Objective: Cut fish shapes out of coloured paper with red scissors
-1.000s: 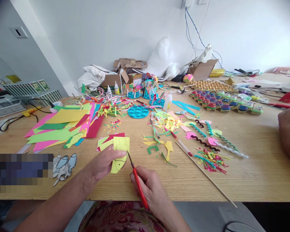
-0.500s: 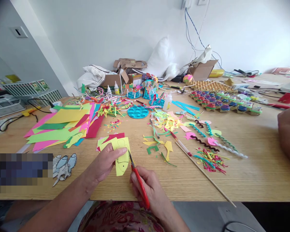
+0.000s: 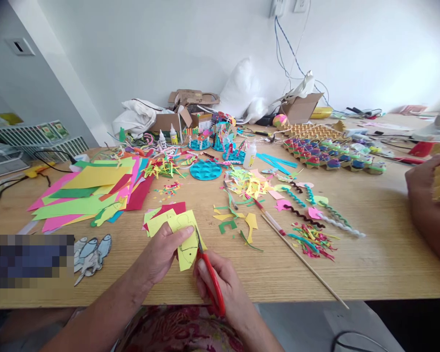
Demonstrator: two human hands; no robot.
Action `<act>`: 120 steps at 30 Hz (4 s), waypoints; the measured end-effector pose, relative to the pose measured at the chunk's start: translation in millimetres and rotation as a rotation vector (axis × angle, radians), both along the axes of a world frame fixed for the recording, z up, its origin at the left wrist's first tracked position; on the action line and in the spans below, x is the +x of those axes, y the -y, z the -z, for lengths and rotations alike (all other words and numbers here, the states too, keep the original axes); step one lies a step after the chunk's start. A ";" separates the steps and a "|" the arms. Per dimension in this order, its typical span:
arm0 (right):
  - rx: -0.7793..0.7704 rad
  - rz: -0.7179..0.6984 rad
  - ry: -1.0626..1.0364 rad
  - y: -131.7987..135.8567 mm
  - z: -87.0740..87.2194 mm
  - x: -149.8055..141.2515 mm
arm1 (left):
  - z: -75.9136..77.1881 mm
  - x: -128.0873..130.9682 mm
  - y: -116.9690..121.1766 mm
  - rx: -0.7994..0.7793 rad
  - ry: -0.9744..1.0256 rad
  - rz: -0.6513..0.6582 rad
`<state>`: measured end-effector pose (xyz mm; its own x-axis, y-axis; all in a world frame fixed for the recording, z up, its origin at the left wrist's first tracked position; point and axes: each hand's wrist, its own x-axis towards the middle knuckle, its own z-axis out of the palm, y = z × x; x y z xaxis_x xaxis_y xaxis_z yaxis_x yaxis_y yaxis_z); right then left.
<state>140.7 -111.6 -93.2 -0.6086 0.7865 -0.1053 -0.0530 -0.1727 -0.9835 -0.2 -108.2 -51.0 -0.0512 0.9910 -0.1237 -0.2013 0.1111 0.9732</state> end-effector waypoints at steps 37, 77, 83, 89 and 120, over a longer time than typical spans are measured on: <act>0.145 0.013 0.110 -1.9 -0.6 2.7 | 9.1 3.6 -0.5 0.050 0.035 -0.004; 0.139 0.040 0.126 -0.2 -4.4 0.4 | 5.4 3.5 2.7 0.007 0.065 -0.032; 0.148 0.025 0.133 -0.2 -9.0 1.1 | 4.5 4.9 2.8 0.020 0.065 0.002; 0.131 0.037 0.128 0.4 -5.8 1.7 | 3.5 5.1 2.6 0.013 0.070 -0.002; 0.181 0.009 0.143 -1.4 -8.4 1.1 | 5.0 -3.3 1.2 0.025 -0.010 0.045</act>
